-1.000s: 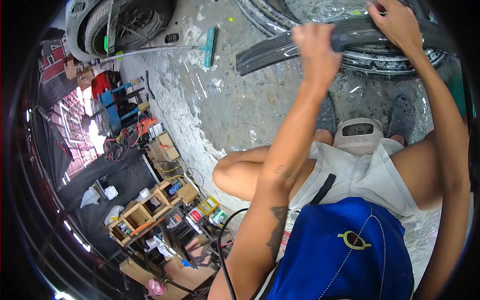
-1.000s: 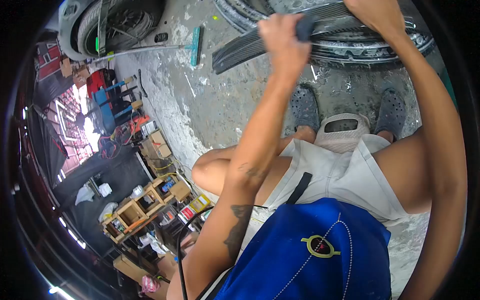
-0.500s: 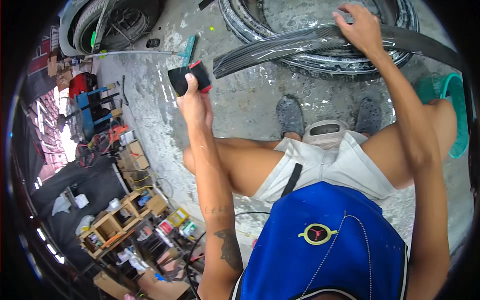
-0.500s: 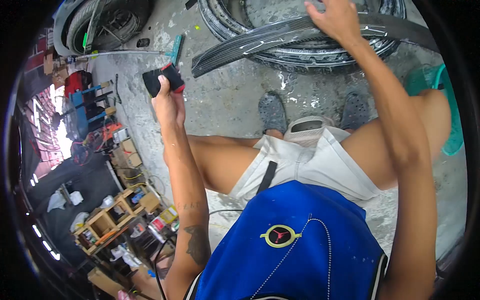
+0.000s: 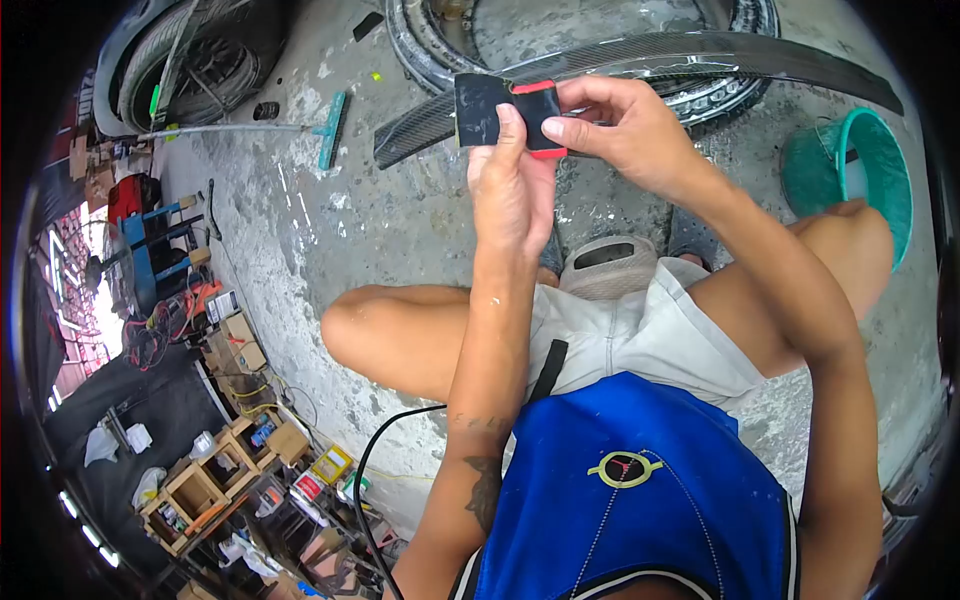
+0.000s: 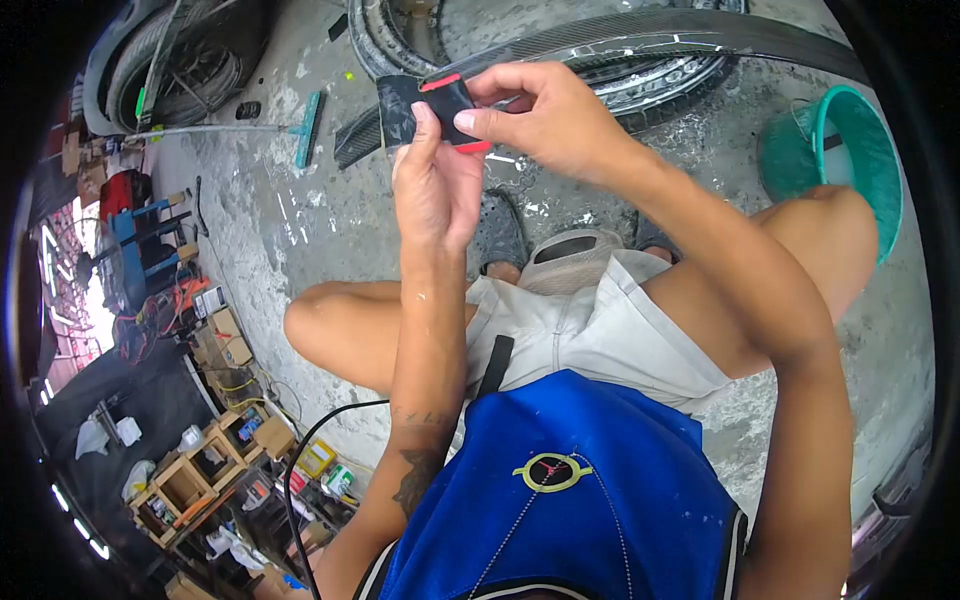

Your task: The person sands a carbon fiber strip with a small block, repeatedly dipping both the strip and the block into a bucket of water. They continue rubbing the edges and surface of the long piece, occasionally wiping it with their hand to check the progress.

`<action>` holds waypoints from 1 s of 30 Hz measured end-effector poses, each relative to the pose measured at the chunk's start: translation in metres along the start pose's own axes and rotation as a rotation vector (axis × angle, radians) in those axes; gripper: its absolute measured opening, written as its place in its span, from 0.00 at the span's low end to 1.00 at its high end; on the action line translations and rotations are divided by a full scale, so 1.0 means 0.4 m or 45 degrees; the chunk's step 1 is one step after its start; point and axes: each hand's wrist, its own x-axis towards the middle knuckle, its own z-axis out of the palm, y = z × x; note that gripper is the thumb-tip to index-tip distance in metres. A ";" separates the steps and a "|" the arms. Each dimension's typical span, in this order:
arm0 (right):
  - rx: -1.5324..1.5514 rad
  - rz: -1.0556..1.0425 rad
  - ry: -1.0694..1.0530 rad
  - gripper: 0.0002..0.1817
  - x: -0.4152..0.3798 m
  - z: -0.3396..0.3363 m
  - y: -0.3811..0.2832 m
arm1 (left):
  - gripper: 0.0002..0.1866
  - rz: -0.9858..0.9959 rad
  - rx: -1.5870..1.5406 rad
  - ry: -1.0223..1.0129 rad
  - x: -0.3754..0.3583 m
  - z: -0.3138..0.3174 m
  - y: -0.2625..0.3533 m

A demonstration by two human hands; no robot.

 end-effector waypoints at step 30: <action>0.621 0.078 0.168 0.16 0.010 -0.368 0.009 | 0.15 1.231 -0.760 -0.385 -0.298 0.570 0.269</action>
